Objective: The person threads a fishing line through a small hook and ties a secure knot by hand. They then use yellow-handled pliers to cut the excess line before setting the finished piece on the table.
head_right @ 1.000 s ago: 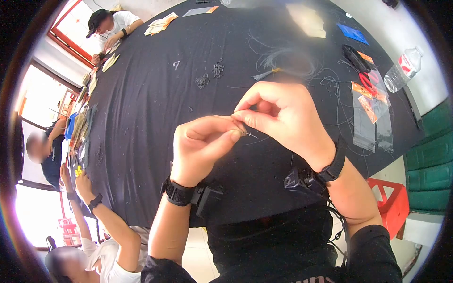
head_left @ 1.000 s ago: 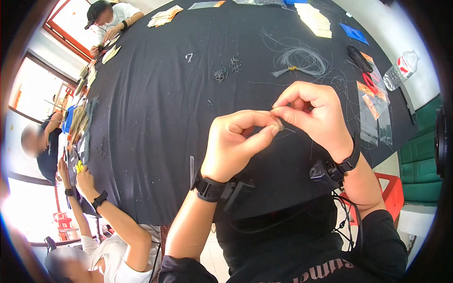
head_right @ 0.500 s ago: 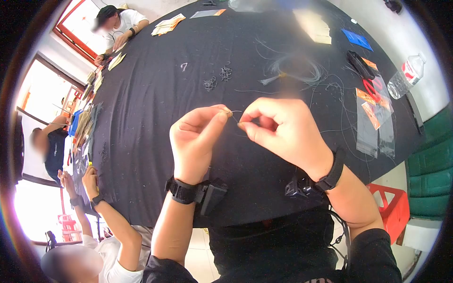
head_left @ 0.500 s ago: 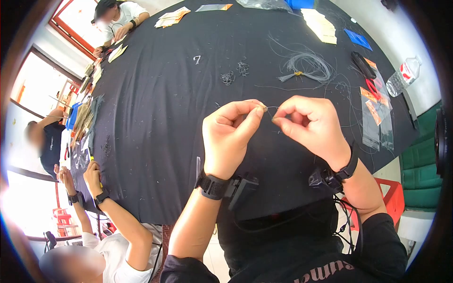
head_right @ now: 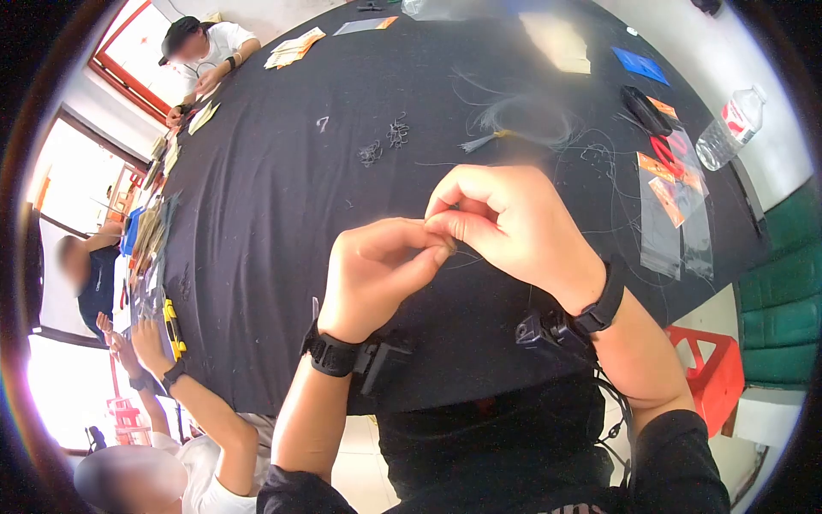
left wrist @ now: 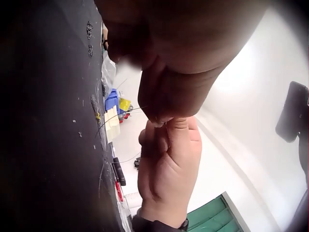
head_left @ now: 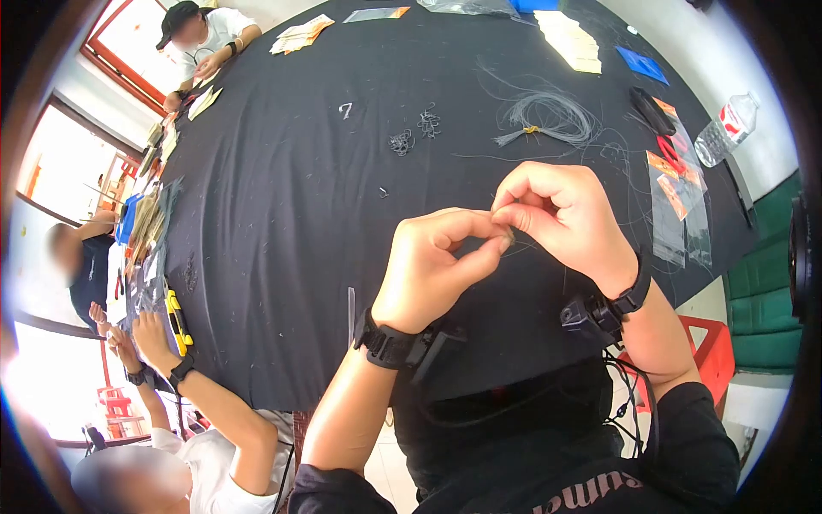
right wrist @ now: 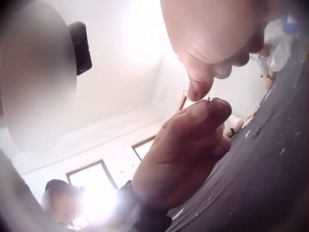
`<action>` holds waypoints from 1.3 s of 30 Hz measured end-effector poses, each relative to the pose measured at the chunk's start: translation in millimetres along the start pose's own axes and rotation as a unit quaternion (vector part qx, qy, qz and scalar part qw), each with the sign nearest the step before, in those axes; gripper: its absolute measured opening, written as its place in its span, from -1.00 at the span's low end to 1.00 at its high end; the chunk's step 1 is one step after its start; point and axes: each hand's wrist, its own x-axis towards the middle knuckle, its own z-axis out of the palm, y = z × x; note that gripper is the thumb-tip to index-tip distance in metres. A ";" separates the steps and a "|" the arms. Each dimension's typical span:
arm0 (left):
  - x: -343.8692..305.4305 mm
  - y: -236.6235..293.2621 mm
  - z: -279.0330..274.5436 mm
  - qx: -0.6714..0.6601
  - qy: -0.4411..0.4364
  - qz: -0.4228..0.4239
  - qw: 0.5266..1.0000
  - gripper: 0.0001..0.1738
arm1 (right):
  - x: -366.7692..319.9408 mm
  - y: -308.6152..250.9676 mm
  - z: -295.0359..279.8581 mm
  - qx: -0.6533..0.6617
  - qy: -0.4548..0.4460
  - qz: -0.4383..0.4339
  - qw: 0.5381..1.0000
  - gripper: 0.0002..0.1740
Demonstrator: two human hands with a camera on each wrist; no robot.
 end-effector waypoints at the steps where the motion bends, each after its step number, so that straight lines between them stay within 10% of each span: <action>1: -0.7 0.9 0.4 -0.031 0.000 -0.008 0.999 -0.86 | 0.3 0.3 -0.7 0.001 0.001 0.006 1.000 -0.96; 18: 2.3 -6.2 -3.6 -0.286 0.100 -0.046 0.952 -0.87 | -1.2 -1.8 1.2 -0.065 0.053 0.029 0.996 -0.93; 25: 2.2 -2.8 -1.0 -0.164 0.166 -0.084 0.969 -0.86 | -6.4 -4.1 16.7 -0.064 0.017 -0.010 0.998 -0.89; 32: 3.3 -8.4 -0.2 0.036 0.085 0.055 0.994 -0.84 | -4.6 -1.8 11.6 -0.054 -0.003 -0.045 0.998 -0.90; 39: -0.3 -0.4 3.9 -0.049 -0.002 0.001 0.999 -0.86 | 0.0 -5.8 -2.5 -0.003 -0.003 -0.018 1.000 -0.94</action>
